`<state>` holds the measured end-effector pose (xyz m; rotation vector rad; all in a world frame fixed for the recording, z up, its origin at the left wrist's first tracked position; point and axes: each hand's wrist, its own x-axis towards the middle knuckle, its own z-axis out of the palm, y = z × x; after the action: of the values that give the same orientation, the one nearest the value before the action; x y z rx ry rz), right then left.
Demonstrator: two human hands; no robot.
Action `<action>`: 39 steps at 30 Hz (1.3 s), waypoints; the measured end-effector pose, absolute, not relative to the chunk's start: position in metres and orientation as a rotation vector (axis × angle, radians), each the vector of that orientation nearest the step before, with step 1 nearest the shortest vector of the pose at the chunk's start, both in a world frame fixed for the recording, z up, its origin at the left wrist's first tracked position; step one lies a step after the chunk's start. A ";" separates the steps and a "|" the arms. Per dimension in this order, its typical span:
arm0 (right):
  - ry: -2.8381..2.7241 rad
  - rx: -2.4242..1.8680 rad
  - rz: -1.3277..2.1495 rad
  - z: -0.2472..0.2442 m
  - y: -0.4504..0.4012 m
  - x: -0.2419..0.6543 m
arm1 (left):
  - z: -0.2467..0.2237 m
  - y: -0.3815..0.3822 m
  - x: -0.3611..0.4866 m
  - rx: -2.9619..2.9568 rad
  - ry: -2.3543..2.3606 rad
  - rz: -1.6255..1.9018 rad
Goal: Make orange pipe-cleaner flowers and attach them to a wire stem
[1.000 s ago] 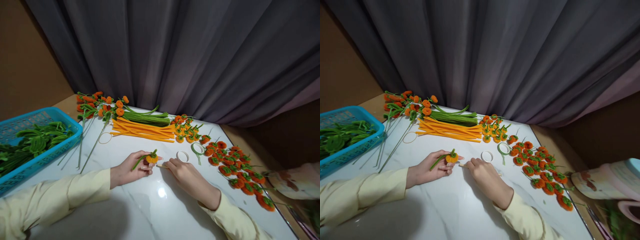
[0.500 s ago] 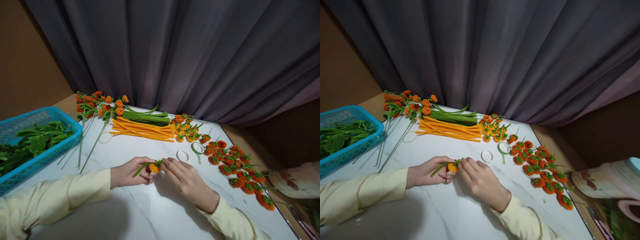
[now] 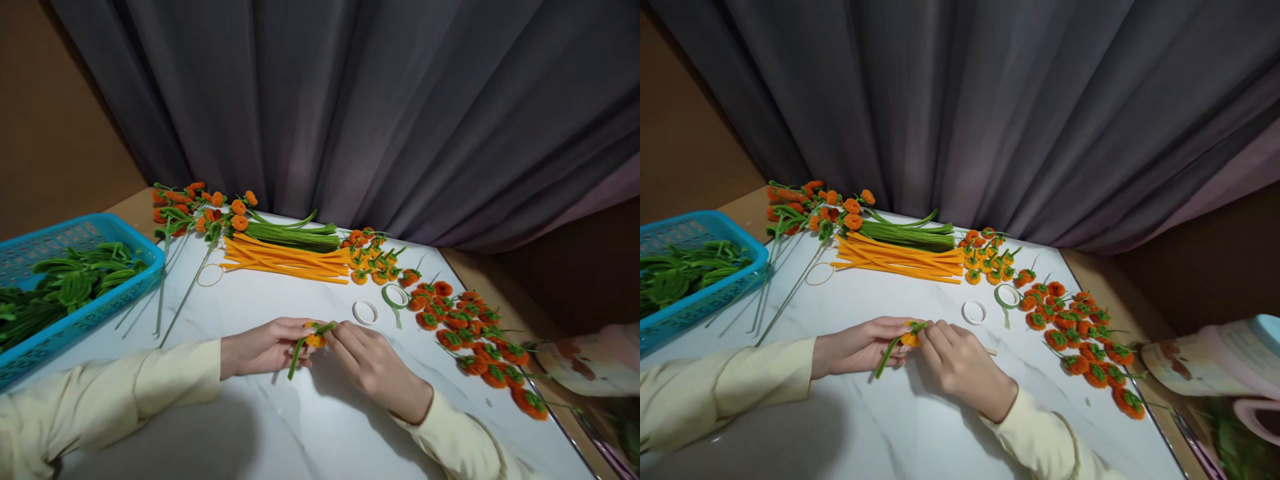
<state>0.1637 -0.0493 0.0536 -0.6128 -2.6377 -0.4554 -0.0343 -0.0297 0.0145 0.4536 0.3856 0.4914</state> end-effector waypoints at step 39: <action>-2.441 -0.863 -0.017 0.062 -0.066 0.157 | 0.035 -0.041 -0.036 1.405 0.684 0.720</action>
<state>0.1571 -0.0665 0.0624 -0.8628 -2.4412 -0.0172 -0.0361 -0.0412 0.0352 1.4051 0.6837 0.7199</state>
